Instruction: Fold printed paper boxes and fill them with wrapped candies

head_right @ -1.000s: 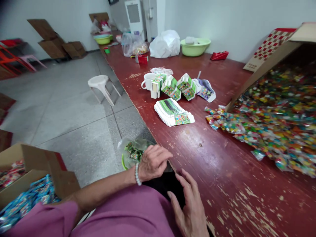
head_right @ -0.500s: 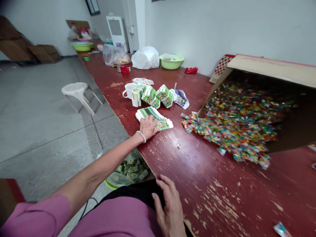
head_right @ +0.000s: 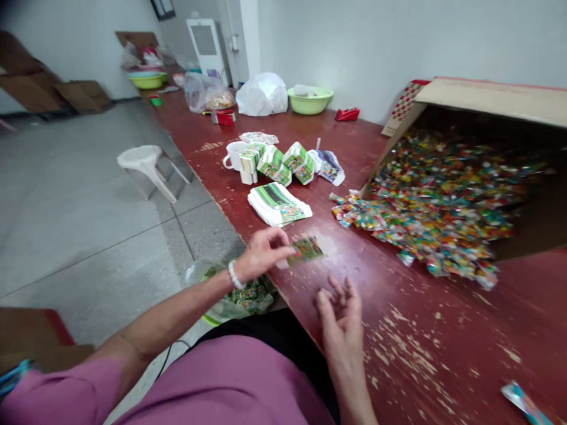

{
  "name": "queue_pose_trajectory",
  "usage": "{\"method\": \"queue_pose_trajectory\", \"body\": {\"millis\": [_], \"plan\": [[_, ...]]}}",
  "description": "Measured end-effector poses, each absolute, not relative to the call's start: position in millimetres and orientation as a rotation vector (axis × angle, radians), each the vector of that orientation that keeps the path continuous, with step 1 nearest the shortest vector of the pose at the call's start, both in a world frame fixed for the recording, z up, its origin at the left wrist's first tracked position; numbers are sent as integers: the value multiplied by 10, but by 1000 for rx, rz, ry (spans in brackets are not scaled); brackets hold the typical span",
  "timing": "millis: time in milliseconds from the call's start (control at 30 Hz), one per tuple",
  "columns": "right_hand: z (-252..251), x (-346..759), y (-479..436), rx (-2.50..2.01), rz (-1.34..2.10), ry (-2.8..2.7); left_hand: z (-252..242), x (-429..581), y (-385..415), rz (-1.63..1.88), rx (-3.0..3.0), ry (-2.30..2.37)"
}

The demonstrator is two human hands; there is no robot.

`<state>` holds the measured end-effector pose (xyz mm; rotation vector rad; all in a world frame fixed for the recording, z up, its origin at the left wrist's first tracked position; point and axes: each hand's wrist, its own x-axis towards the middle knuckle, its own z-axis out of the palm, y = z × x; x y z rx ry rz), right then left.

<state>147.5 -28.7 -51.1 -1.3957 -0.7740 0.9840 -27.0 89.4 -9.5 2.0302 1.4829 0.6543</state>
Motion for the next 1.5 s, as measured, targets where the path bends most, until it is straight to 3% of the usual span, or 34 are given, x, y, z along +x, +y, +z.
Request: {"method": "queue_pose_trajectory", "body": {"millis": [100,167,333,733,900,1100,1300,1500], "plan": [[-371,1522,-301,-1366,1085,-656,-212,-244,314,711,1339,963],[-314,1558,-383,-1344,1196,-687,-269,-202,57,529,952,732],[-234,1559,-577,-1360,1380,-850,-259,-114,-112,171,621,303],[-204,1406,-579,-1332,1346,-976,-237,-249,-63,300,726,519],[-250,1383,-576,-1332,1502,-892,-243,-201,-38,351,765,591],[-294,1354,-410,-1437,1092,-901,-220,-202,45,542,1199,880],[-283,1300,-372,-1311,1026,-789,-229,-129,-40,798,1128,944],[-328,1378,-416,-1324,1062,-860,-226,-143,-26,777,1076,822]]}}
